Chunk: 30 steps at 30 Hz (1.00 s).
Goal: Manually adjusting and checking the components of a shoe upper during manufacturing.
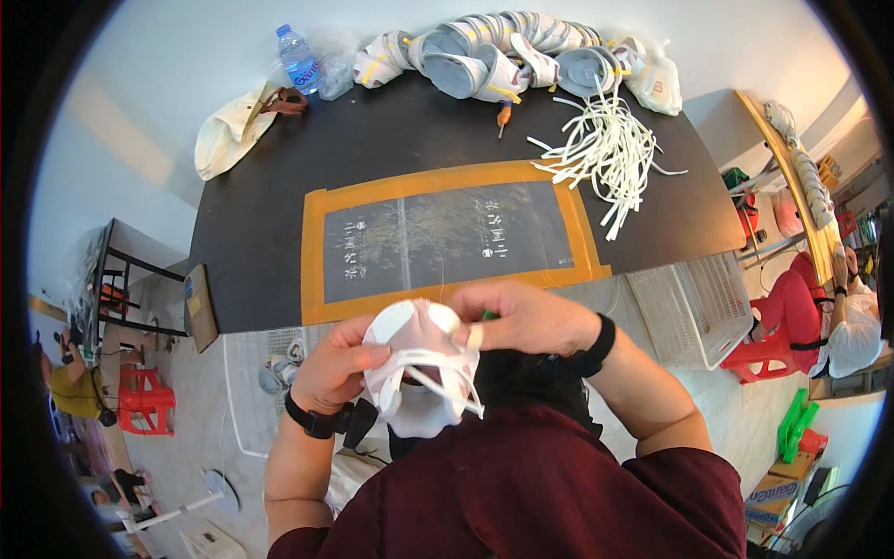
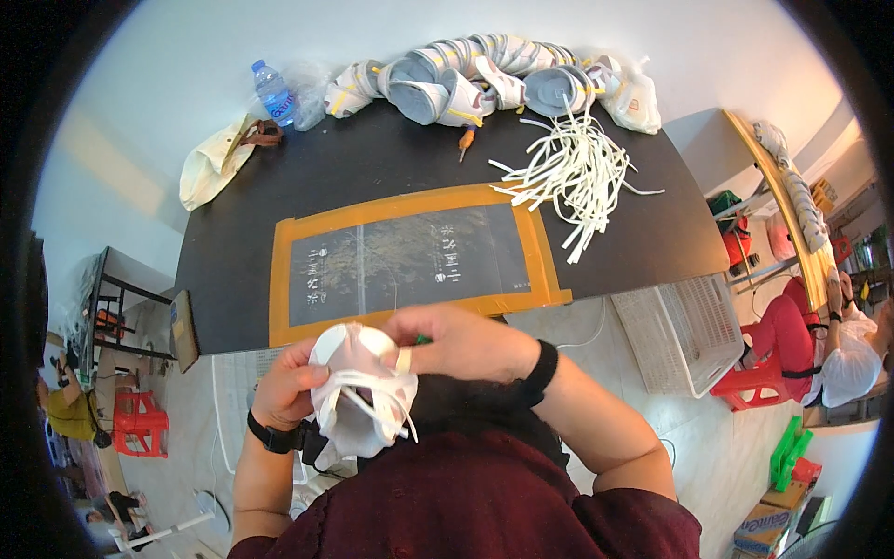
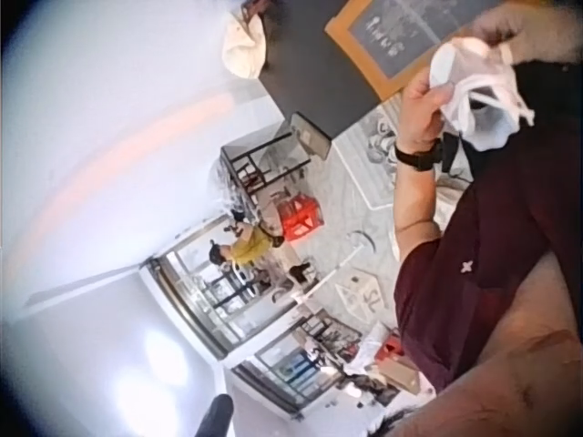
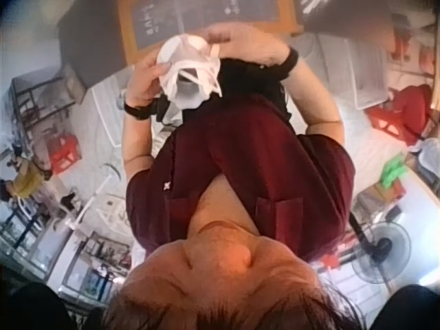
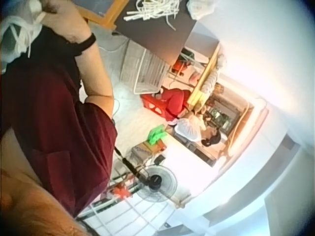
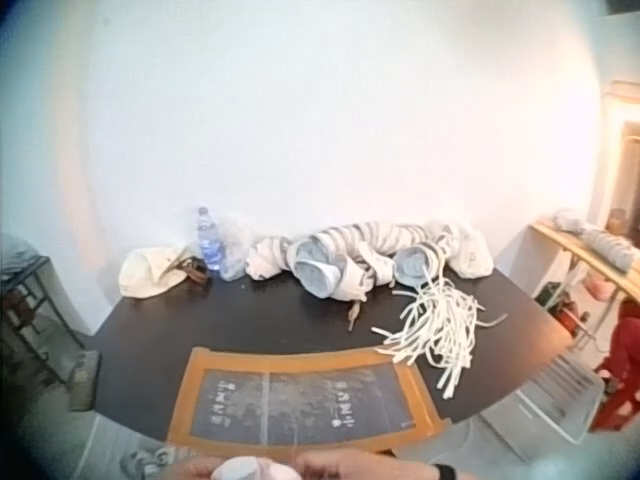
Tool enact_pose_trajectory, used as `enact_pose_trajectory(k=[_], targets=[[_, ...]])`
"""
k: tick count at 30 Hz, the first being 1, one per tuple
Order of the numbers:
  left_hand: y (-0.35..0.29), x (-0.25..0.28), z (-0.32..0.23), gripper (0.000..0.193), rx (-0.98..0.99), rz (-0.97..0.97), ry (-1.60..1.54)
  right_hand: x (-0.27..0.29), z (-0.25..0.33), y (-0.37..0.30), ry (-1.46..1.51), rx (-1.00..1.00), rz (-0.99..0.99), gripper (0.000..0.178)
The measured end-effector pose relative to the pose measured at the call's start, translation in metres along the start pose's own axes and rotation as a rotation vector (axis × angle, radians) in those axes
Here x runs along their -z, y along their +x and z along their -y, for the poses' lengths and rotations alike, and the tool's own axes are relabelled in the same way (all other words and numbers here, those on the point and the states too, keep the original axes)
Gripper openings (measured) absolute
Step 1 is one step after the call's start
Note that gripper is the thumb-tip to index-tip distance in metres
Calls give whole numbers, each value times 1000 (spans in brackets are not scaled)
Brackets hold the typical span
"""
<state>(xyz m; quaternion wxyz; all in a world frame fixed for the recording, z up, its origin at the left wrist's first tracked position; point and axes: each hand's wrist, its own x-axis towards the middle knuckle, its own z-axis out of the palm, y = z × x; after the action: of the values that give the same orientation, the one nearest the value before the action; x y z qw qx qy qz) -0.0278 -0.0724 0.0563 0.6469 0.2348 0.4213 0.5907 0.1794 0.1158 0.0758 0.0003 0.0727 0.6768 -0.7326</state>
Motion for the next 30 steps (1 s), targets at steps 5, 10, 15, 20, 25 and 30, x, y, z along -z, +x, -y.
enact_pose_trajectory(k=[5, 10, 15, 20, 25, 30], targets=[[10, 12, 18, 86, -297, 135, -405, -36, -19, 19, 998, 140, -103, 35], [34, -53, 33, 69, -630, 230, -645, -52, -14, 35, 1125, 257, -323, 34], [39, -79, 51, 46, -719, -359, 42, -69, -19, 45, 824, 246, -593, 32], [47, -43, 44, 38, -521, -225, -496, -50, -34, 6, -161, 185, -470, 14], [40, -23, 54, 47, -496, -84, -404, -33, -6, -28, -537, 409, -641, 14], [42, -28, 57, 49, -401, 10, -462, -23, 4, -5, -663, 386, -562, 19]])
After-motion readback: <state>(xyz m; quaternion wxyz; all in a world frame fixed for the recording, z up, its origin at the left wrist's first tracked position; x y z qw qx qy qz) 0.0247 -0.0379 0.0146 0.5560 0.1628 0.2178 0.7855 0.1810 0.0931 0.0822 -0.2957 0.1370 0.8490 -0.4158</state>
